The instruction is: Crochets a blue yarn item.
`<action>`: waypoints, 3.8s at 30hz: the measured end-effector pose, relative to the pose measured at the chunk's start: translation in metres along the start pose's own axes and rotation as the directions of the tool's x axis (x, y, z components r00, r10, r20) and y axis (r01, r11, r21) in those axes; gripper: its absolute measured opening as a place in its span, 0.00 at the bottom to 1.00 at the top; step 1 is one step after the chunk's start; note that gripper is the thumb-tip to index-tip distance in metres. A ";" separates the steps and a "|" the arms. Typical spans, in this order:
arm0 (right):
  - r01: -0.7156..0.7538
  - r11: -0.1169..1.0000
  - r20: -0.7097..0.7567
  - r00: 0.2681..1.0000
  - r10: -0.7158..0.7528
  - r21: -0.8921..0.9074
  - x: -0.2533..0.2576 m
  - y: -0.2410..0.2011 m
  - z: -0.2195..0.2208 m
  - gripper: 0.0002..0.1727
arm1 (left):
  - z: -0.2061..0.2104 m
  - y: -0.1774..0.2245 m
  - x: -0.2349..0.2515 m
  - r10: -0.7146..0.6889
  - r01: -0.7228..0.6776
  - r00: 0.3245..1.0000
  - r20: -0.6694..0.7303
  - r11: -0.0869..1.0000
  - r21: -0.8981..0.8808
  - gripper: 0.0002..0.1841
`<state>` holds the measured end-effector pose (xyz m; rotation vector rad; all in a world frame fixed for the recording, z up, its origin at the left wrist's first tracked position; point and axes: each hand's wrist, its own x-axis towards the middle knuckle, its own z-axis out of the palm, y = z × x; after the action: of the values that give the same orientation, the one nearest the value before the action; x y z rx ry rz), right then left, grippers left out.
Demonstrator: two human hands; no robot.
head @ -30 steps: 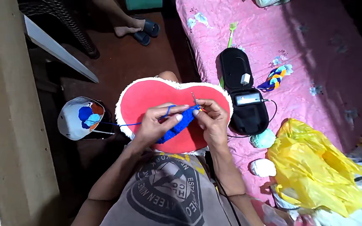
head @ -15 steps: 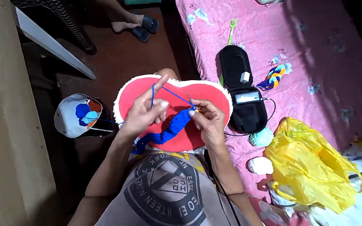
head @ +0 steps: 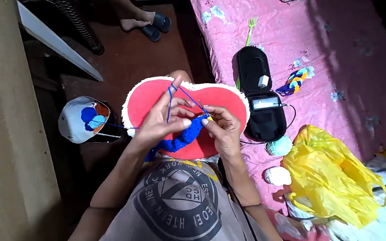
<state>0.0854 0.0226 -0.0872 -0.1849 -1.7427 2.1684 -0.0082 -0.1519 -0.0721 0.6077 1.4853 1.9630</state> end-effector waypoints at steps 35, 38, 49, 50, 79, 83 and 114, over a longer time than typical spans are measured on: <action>0.401 0.322 0.373 0.916 -0.150 -0.858 0.000 0.009 -0.043 0.21 | 0.036 -0.029 0.005 -0.003 0.201 0.958 -0.286 0.715 0.670 0.44; 0.409 0.287 0.376 0.912 -0.166 -0.866 -0.001 0.010 -0.041 0.20 | 0.039 -0.031 0.005 0.006 0.204 0.957 -0.291 0.699 0.685 0.45; 0.428 0.185 0.401 0.900 -0.169 -0.884 -0.003 0.013 -0.035 0.21 | 0.045 -0.037 0.004 0.106 0.148 0.959 -0.261 0.599 0.787 0.41; 0.427 0.178 0.400 0.901 -0.166 -0.887 -0.003 0.013 -0.034 0.21 | 0.044 -0.039 0.004 0.116 0.137 0.960 -0.253 0.596 0.792 0.41; 0.284 0.237 0.189 0.916 -0.355 -0.929 -0.015 0.024 0.006 0.22 | 0.038 -0.041 0.008 0.262 -0.017 0.886 -0.384 0.843 0.538 0.44; 0.237 0.485 0.118 0.957 -0.263 -0.842 -0.012 0.016 0.013 0.24 | 0.039 -0.039 0.008 0.317 -0.106 0.867 -0.383 0.871 0.481 0.45; -0.042 0.931 0.216 0.968 0.129 -0.363 0.009 -0.028 -0.035 0.08 | 0.022 -0.015 0.003 0.233 -0.207 0.958 -0.164 0.965 0.164 0.46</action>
<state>0.0932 0.0633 -0.0671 -0.0951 -2.3004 1.9786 0.0077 -0.1315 -0.0806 0.6985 1.7501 2.1404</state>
